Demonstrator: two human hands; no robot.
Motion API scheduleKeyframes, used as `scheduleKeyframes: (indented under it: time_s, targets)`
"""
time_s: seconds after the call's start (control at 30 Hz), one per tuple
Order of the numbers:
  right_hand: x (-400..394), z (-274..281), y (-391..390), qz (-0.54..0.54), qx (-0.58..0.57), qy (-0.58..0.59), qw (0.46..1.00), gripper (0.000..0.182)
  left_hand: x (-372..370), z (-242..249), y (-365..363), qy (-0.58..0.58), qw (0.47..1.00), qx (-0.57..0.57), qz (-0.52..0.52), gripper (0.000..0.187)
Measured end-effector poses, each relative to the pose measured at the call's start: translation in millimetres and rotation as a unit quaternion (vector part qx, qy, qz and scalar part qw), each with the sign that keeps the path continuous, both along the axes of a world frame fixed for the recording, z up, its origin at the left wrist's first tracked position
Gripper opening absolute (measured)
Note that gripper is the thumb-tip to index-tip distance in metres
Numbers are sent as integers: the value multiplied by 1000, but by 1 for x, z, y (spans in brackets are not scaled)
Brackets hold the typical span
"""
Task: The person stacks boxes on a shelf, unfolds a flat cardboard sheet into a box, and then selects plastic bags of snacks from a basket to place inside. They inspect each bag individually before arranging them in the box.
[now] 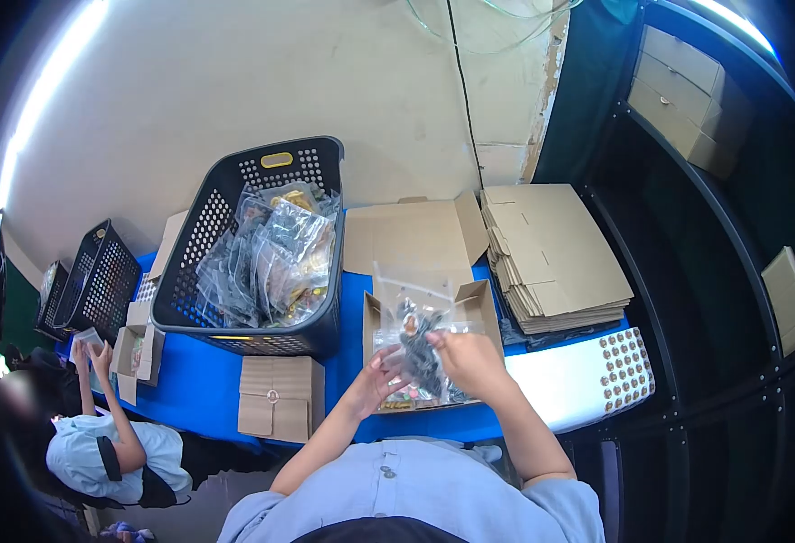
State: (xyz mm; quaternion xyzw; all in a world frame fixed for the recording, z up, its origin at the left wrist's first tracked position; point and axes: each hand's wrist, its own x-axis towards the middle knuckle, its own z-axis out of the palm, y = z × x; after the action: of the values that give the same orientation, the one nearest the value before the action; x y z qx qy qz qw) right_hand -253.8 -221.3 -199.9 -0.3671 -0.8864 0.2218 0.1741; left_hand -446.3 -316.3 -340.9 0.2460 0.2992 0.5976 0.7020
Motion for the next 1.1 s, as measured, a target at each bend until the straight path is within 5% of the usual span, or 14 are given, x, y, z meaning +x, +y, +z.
scheduleKeyframes:
  time_s: [0.07,0.13,0.2,0.27,0.33,0.4,0.47,0.53,0.8,1.0,1.1]
  targets:
    - [1,-10,4,31,19,45,998,35,-3,-5,1,15,1000,1,1,70]
    - [5,4,6,-89,-116,114,983,41,-5,5,0,87,996,0,-31,77]
    - [7,-1,8,-117,-133,119,977,40,-6,3,-4,90,995,-3,-32,85]
    - [7,-26,9,104,-15,-20,994,37,-9,-2,-4,12,997,44,-69,92]
    - [5,-13,8,167,-61,-49,983,35,-8,12,-6,24,993,62,-95,97]
    - [9,-5,15,-45,-173,189,965,34,1,14,-5,-66,995,59,-41,100]
    - [12,-7,17,-52,-201,175,962,34,3,13,-8,-80,994,66,-20,100]
    - [7,-6,7,139,-157,43,977,35,-8,-14,-9,-41,995,53,-69,98]
    - [-1,-22,7,173,-238,66,954,33,-6,-10,-13,57,994,24,-95,63]
    - [-9,-53,-4,49,-293,128,946,29,11,10,-10,49,993,-44,99,46]
    - [-4,-63,-14,69,-304,143,939,51,4,-1,-8,46,990,-44,126,47]
